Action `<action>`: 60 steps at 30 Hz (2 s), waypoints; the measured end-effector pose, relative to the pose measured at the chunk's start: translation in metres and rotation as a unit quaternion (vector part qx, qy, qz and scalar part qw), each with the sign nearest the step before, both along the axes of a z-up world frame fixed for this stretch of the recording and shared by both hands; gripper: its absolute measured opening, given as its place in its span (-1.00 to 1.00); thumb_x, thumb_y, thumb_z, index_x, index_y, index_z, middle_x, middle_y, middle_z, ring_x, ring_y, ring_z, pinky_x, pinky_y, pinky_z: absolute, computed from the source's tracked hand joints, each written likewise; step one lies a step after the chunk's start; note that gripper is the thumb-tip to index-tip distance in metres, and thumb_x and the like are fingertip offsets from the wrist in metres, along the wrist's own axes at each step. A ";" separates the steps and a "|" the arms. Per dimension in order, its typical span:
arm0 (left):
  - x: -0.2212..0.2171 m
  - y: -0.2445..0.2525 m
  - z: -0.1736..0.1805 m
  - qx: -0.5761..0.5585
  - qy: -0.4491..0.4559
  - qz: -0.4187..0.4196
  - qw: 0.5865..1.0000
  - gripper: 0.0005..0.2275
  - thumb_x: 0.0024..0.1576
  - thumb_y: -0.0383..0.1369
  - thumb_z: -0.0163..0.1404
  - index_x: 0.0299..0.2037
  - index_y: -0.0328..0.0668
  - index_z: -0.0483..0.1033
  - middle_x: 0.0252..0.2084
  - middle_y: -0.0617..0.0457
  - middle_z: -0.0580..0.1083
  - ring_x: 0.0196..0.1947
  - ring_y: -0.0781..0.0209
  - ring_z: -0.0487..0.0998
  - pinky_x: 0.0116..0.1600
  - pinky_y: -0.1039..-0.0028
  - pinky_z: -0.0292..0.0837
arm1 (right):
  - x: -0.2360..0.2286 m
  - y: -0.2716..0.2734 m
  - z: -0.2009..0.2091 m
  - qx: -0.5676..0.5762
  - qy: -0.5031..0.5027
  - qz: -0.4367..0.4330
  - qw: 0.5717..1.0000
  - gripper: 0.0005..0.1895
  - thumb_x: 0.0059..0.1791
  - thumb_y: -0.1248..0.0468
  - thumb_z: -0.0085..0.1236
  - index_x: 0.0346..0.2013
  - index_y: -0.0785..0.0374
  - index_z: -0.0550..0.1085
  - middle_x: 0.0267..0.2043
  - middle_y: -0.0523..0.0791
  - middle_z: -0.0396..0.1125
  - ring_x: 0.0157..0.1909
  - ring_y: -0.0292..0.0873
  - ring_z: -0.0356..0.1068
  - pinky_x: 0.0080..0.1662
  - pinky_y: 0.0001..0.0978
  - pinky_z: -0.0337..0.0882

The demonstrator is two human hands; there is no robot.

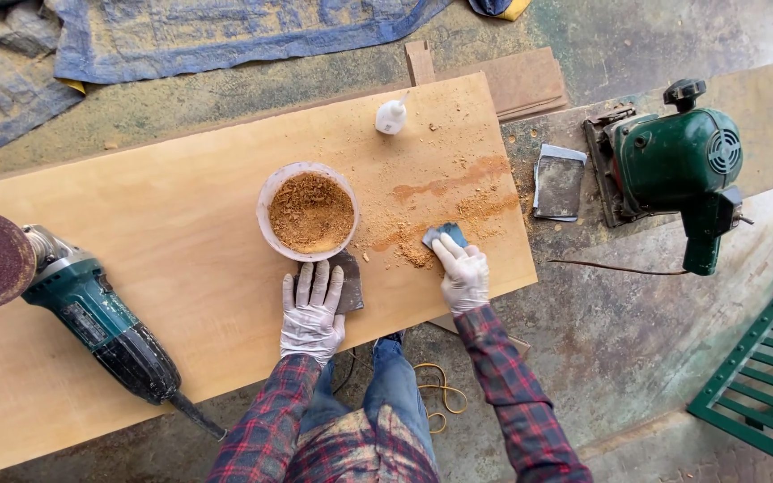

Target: The person squeezes liquid from a plastic bottle onto a wooden board, then uses a small sponge to spread sawdust from a bowl over the wet spots, working the powder into the board's surface. They then pour the remaining sawdust back into the bowl and carry it away across the workshop.

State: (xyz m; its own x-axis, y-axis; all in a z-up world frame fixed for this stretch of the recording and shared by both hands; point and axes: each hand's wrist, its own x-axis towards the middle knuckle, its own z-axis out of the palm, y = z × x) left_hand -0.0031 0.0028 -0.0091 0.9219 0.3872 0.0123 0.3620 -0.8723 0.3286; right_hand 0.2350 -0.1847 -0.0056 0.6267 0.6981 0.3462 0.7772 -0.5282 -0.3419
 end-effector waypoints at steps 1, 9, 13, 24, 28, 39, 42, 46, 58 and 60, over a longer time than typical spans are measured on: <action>0.001 0.001 0.001 -0.003 0.005 -0.001 1.000 -0.26 -0.10 -0.28 0.08 0.40 -0.08 0.21 0.50 -0.10 0.09 0.51 -0.12 0.02 0.49 -0.15 -0.22 | 0.002 -0.005 0.002 -0.019 0.028 0.023 0.999 -0.46 -0.23 0.59 0.03 0.00 0.20 0.59 0.04 0.01 0.52 -0.31 0.01 0.39 -0.18 -0.24 0.41; -0.001 0.000 -0.005 0.001 -0.019 0.000 1.000 -0.27 -0.09 -0.29 0.09 0.40 -0.09 0.22 0.50 -0.12 0.12 0.50 -0.12 0.05 0.51 -0.14 -0.18 | -0.010 0.012 0.000 0.050 -0.002 0.026 0.998 -0.42 -0.21 0.61 0.03 0.07 0.21 0.55 0.07 0.02 0.48 -0.25 0.06 0.42 -0.15 -0.20 0.40; 0.001 -0.001 0.005 0.006 -0.007 0.007 1.000 -0.26 -0.13 -0.30 0.09 0.39 -0.07 0.24 0.48 -0.13 0.14 0.48 -0.12 0.08 0.49 -0.14 -0.16 | 0.005 0.013 0.024 0.015 0.066 0.074 0.995 -0.46 -0.22 0.61 0.05 -0.04 0.10 0.60 0.02 -0.07 0.54 -0.37 0.04 0.37 -0.21 -0.24 0.38; -0.005 -0.008 -0.009 0.043 -0.049 0.020 0.998 -0.30 -0.06 -0.29 0.12 0.40 -0.04 0.28 0.47 -0.10 0.20 0.47 -0.11 0.14 0.51 -0.14 -0.10 | 0.007 0.009 0.018 0.102 0.120 0.165 0.974 -0.52 -0.07 0.58 -0.02 0.07 0.17 0.55 0.06 -0.03 0.50 -0.16 -0.05 0.46 -0.05 -0.19 0.47; -0.003 -0.005 -0.006 0.038 -0.035 0.016 0.999 -0.28 -0.11 -0.30 0.11 0.39 -0.04 0.28 0.46 -0.11 0.20 0.46 -0.12 0.14 0.49 -0.15 -0.11 | 0.014 0.031 -0.005 0.083 0.037 0.040 0.995 -0.71 0.02 0.54 0.05 -0.10 0.14 0.58 -0.01 -0.10 0.57 -0.36 -0.16 0.37 -0.23 -0.20 0.34; -0.003 -0.003 -0.006 0.011 -0.030 0.007 0.999 -0.27 -0.09 -0.30 0.09 0.40 -0.08 0.24 0.48 -0.14 0.15 0.48 -0.14 0.10 0.50 -0.16 -0.16 | -0.022 0.052 0.002 0.033 0.116 0.028 0.992 -0.64 0.02 0.53 0.05 -0.05 0.04 0.58 -0.16 -0.17 0.54 -0.45 -0.15 0.33 -0.23 -0.29 0.33; -0.004 -0.001 -0.007 0.006 -0.035 0.004 0.999 -0.27 -0.08 -0.29 0.09 0.41 -0.10 0.23 0.49 -0.15 0.14 0.48 -0.15 0.09 0.50 -0.17 -0.17 | -0.042 0.052 -0.004 0.029 -0.011 0.050 0.998 -0.66 -0.05 0.54 0.04 -0.07 0.13 0.54 -0.11 -0.07 0.51 -0.37 -0.11 0.33 -0.21 -0.26 0.33; -0.005 -0.003 -0.010 0.000 -0.028 0.006 1.000 -0.28 -0.07 -0.29 0.08 0.41 -0.10 0.22 0.49 -0.16 0.14 0.48 -0.17 0.08 0.49 -0.19 -0.18 | -0.043 0.044 0.023 0.043 0.037 0.088 0.995 -0.60 -0.15 0.56 0.01 -0.15 0.09 0.58 -0.02 -0.07 0.54 -0.43 -0.11 0.30 -0.34 -0.26 0.33; -0.004 0.000 -0.012 0.008 -0.008 -0.007 1.000 -0.27 -0.06 -0.30 0.04 0.43 -0.14 0.18 0.51 -0.17 0.09 0.50 -0.16 0.04 0.50 -0.19 -0.22 | -0.054 0.063 0.034 0.045 0.112 0.101 0.987 -0.45 -0.13 0.66 -0.07 -0.04 0.11 0.64 -0.03 -0.07 0.56 -0.56 -0.12 0.25 -0.40 -0.23 0.31; -0.005 -0.002 -0.012 0.013 -0.004 -0.005 1.000 -0.26 -0.07 -0.30 0.04 0.43 -0.13 0.18 0.51 -0.17 0.09 0.51 -0.15 0.03 0.50 -0.19 -0.22 | -0.049 0.072 0.016 0.051 0.071 0.080 0.993 -0.55 -0.09 0.61 -0.03 -0.08 0.13 0.60 0.00 -0.07 0.54 -0.50 -0.08 0.27 -0.33 -0.21 0.31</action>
State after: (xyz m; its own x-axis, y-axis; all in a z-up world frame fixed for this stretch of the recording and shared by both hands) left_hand -0.0078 0.0006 -0.0214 0.9253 0.3781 0.0297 0.3513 -0.8839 0.3088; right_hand 0.1859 -0.1130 0.0103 0.5587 0.7581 0.3364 0.7882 -0.3592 -0.4997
